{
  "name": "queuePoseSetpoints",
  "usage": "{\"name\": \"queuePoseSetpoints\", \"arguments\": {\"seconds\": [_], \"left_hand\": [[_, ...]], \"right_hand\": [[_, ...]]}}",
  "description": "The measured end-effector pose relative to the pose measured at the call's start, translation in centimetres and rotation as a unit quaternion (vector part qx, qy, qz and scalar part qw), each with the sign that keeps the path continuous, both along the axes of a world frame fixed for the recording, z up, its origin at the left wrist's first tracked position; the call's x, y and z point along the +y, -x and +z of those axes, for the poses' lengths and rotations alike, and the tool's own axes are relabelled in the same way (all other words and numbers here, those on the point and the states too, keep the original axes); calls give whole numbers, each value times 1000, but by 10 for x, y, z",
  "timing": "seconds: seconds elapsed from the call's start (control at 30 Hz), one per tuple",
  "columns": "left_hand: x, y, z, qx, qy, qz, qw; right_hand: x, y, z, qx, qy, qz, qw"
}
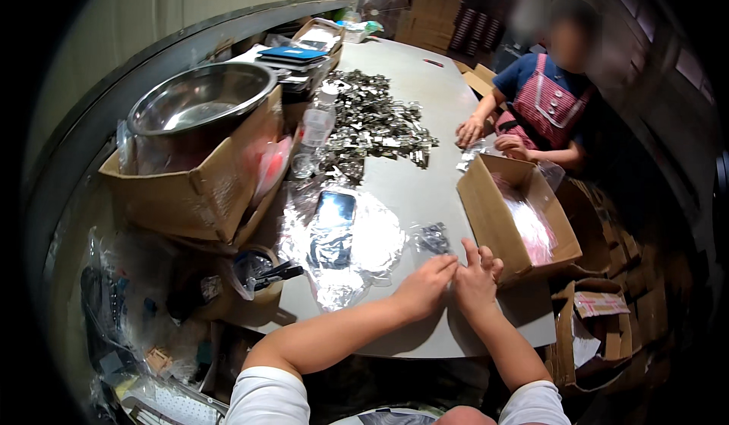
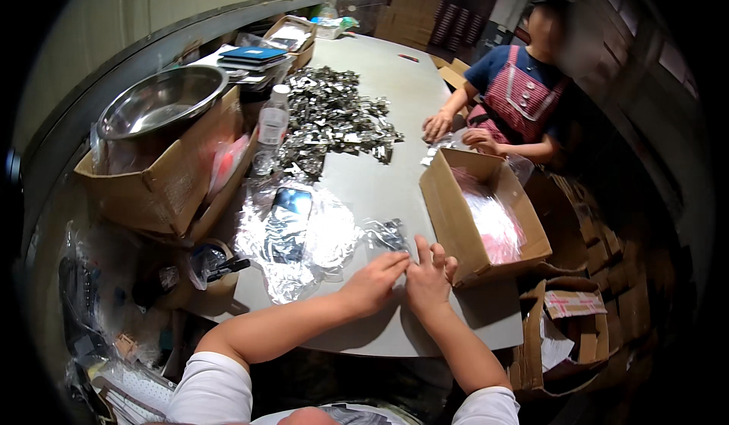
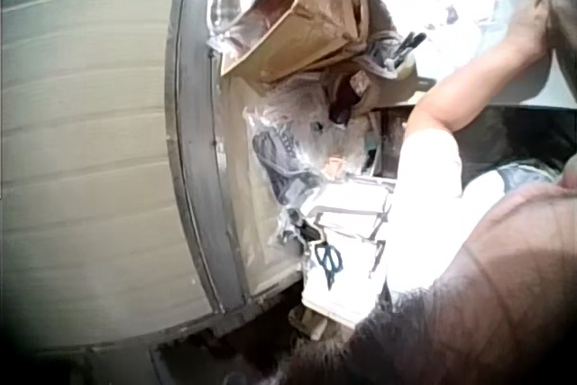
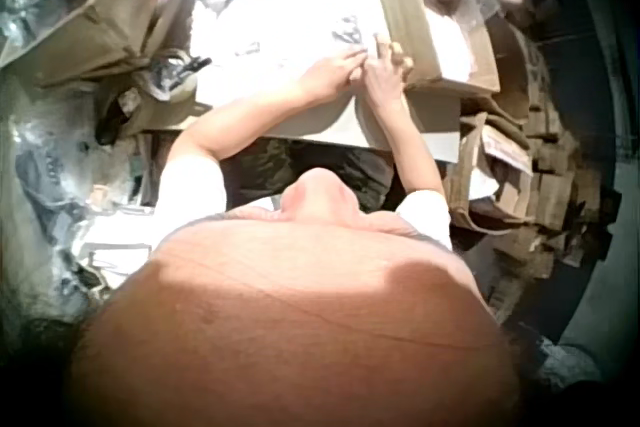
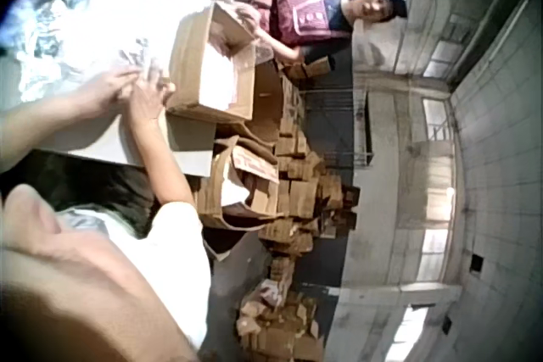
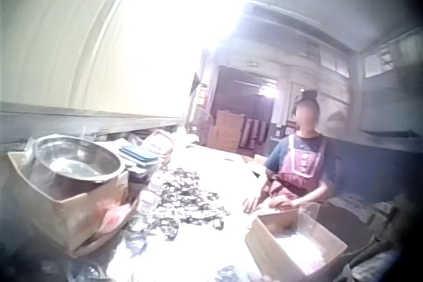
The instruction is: The person picks up metal hinges from a table and places them into plastic bags by hand.
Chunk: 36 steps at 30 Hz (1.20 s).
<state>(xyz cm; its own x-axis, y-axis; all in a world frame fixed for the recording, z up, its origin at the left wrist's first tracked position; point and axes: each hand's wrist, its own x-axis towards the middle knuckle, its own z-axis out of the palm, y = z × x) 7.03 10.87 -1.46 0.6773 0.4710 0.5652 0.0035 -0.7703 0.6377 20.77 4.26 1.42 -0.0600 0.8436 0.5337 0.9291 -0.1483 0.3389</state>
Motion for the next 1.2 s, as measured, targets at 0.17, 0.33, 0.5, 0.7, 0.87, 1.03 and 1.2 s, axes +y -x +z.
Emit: {"name": "queuePoseSetpoints", "arguments": {"seconds": [0.17, 0.33, 0.5, 0.7, 0.87, 1.03, 1.2], "left_hand": [[2, 10, 4, 119, 19, 6, 993], [4, -5, -11, 249, -48, 15, 967], [-6, -9, -26, 150, -11, 48, 987], [-6, -9, -37, 194, -58, 17, 979], [0, -8, -31, 157, -47, 67, 984], [8, 1, 0, 180, -19, 45, 983], [13, 3, -22, 77, -20, 48, 996]], "right_hand": [[33, -13, 84, 237, 130, 124, 955], [173, 30, 72, 346, 241, 203, 884], [289, 91, 34, 216, 191, 226, 931], [338, 113, 31, 145, 358, 168, 907], [318, 86, 64, 70, 288, 198, 934], [215, 20, 114, 123, 156, 164, 966], [71, -18, 94, 579, 106, 274, 761]]}}
